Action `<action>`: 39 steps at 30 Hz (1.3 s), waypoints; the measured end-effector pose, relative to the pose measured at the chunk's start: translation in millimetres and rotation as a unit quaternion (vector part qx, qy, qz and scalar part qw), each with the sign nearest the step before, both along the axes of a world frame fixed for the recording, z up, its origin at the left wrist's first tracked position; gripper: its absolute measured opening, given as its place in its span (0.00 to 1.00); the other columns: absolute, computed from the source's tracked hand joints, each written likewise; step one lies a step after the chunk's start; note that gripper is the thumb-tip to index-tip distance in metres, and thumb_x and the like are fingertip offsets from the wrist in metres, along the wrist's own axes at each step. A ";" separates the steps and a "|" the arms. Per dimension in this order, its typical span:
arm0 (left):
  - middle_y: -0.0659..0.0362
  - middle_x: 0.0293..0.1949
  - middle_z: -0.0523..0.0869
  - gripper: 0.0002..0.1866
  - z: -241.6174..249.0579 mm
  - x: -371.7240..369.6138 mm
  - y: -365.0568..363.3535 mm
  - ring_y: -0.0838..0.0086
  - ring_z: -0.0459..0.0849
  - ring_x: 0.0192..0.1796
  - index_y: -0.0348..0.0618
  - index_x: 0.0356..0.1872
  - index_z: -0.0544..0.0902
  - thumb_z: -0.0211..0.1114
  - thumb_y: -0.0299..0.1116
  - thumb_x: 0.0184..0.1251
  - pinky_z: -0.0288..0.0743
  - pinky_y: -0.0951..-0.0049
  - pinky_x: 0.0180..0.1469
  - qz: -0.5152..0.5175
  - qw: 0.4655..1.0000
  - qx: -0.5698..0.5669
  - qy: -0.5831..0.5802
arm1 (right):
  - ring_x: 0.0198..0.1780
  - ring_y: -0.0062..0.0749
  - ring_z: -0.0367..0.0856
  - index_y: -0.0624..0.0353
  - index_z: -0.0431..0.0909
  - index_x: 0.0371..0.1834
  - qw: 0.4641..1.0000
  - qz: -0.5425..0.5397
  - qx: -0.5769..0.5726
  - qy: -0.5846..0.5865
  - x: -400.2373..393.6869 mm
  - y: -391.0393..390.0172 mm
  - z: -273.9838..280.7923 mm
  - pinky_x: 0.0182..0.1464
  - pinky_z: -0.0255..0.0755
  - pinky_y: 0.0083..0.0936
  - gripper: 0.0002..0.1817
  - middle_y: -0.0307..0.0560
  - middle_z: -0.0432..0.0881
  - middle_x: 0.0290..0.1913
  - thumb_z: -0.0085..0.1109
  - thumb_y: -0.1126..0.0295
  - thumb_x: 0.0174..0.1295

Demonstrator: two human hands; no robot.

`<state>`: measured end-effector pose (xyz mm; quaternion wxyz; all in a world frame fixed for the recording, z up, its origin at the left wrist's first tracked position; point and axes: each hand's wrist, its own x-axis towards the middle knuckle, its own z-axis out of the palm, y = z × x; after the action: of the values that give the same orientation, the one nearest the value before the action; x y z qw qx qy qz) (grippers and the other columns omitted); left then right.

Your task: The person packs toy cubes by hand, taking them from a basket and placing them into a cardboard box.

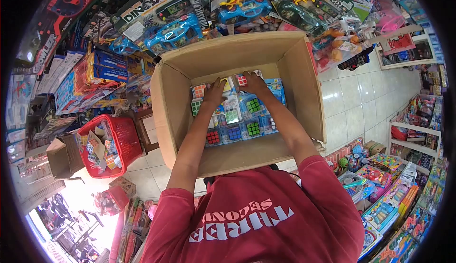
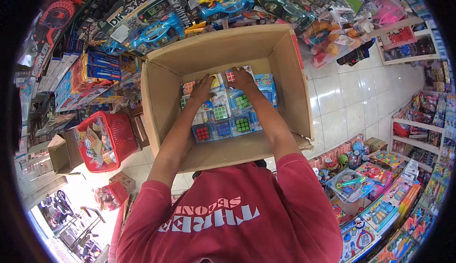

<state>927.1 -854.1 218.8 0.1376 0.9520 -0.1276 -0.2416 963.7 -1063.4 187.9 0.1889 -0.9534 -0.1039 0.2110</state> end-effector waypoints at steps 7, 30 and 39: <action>0.53 0.69 0.54 0.40 -1.2 2.3 -1.7 0.58 0.60 0.68 0.53 0.63 0.59 0.72 0.35 0.48 0.63 0.47 0.61 -0.006 1.000 -0.013 0.013 | 0.51 0.55 0.76 0.60 0.60 0.62 1.000 -0.014 0.000 0.004 1.3 -10.1 2.4 0.51 0.73 0.42 0.45 0.66 0.73 0.53 0.63 0.43 0.45; 0.48 0.69 0.53 0.41 -8.1 -2.0 -5.6 0.52 0.63 0.65 0.50 0.64 0.58 0.71 0.35 0.48 0.62 0.50 0.62 -0.028 0.999 0.025 -0.025 | 0.30 0.38 0.81 0.70 0.64 0.54 0.960 0.063 -0.021 0.273 -48.2 -10.6 43.3 0.32 0.76 0.30 0.44 0.57 0.80 0.40 0.66 0.44 0.43; 0.50 0.68 0.53 0.41 -1.0 -4.1 -7.1 0.53 0.62 0.66 0.50 0.64 0.59 0.71 0.37 0.48 0.61 0.48 0.61 -0.024 0.998 0.057 -0.029 | 0.38 0.37 0.82 0.64 0.79 0.43 0.919 -0.044 0.048 0.389 -21.8 -33.8 38.2 0.36 0.77 0.28 0.33 0.53 0.82 0.38 0.61 0.42 0.47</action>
<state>923.0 -861.2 217.8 0.0738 0.9616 -0.1400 -0.2243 941.9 -1097.2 226.1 0.2688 -0.7899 0.0100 0.5511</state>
